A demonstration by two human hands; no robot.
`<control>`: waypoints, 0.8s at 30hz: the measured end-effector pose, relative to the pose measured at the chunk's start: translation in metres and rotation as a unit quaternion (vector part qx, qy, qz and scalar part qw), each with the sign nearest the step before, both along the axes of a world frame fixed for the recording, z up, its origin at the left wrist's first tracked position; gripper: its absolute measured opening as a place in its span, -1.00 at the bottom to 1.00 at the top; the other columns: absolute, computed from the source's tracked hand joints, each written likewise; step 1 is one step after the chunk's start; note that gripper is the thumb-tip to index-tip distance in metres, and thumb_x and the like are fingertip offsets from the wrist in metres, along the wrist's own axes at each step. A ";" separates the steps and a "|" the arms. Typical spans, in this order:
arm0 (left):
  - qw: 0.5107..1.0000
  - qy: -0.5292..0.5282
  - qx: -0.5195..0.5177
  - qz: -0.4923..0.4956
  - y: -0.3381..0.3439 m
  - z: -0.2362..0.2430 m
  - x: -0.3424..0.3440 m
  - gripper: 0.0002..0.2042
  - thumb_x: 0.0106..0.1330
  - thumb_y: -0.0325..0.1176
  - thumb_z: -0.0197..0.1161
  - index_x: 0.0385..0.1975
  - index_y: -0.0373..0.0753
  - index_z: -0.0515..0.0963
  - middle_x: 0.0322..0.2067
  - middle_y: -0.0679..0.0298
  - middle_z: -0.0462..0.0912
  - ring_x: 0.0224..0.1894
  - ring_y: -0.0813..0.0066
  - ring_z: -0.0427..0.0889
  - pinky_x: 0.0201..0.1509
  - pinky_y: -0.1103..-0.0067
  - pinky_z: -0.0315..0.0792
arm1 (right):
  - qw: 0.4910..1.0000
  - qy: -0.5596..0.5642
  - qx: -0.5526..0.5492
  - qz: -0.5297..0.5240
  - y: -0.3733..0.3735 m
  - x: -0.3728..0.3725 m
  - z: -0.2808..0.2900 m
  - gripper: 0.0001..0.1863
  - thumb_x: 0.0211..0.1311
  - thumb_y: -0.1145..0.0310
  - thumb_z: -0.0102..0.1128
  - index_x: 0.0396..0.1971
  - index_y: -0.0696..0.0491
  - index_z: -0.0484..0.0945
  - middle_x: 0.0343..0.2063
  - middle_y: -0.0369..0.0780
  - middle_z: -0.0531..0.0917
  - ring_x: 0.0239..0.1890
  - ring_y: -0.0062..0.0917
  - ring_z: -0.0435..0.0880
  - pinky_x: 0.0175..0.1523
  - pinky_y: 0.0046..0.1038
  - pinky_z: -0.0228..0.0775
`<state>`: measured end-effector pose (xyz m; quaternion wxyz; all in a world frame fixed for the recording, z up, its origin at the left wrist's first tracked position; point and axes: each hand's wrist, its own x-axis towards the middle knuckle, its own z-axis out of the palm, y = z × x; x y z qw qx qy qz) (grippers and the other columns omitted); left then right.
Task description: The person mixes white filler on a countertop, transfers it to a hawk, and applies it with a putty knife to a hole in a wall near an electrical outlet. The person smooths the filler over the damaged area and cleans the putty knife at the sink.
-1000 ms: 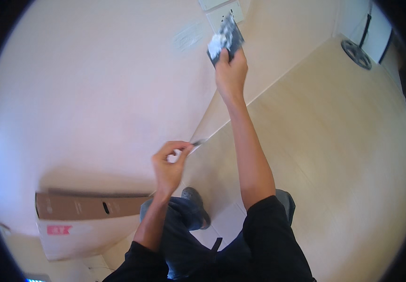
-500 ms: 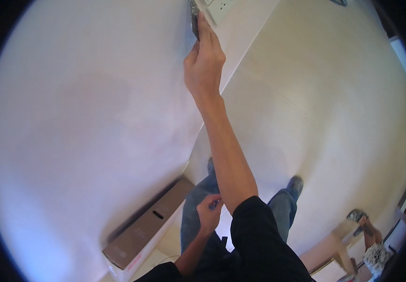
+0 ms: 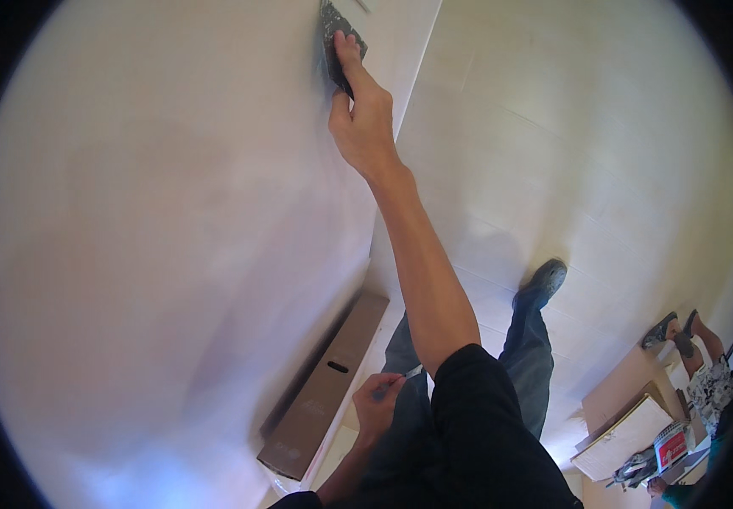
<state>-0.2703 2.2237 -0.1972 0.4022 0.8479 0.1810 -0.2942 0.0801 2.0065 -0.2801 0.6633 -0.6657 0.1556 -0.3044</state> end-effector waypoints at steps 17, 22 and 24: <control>0.996 0.065 0.029 0.049 0.013 0.021 0.077 -0.88 0.25 -0.44 0.40 -0.28 -0.34 0.70 -0.36 0.28 0.73 -0.30 0.61 0.62 -0.22 0.61 0.41 | 0.985 0.044 0.140 0.095 0.013 -0.011 0.075 -0.29 0.07 0.76 -0.12 0.33 0.13 0.30 0.16 0.12 0.48 0.16 -0.18 0.52 0.25 -0.33 0.36; 0.997 0.040 0.008 0.068 0.038 0.026 0.082 -0.88 0.28 -0.46 0.38 -0.24 -0.33 0.69 -0.35 0.31 0.71 -0.30 0.64 0.60 -0.22 0.65 0.39 | 0.881 -0.019 0.464 0.091 -0.049 -0.014 0.046 -0.62 0.35 0.62 0.02 0.16 0.17 0.41 0.00 -0.26 0.61 0.00 -0.61 0.56 0.13 -0.49 0.43; 0.997 0.033 -0.001 0.072 0.043 0.028 0.086 -0.88 0.28 -0.47 0.37 -0.23 -0.32 0.69 -0.35 0.32 0.70 -0.31 0.65 0.59 -0.23 0.65 0.39 | 0.843 -0.053 0.529 0.081 -0.071 -0.004 0.024 -0.54 0.34 0.66 -0.03 0.23 0.16 0.30 0.08 -0.17 0.56 0.08 -0.47 0.58 0.18 -0.39 0.46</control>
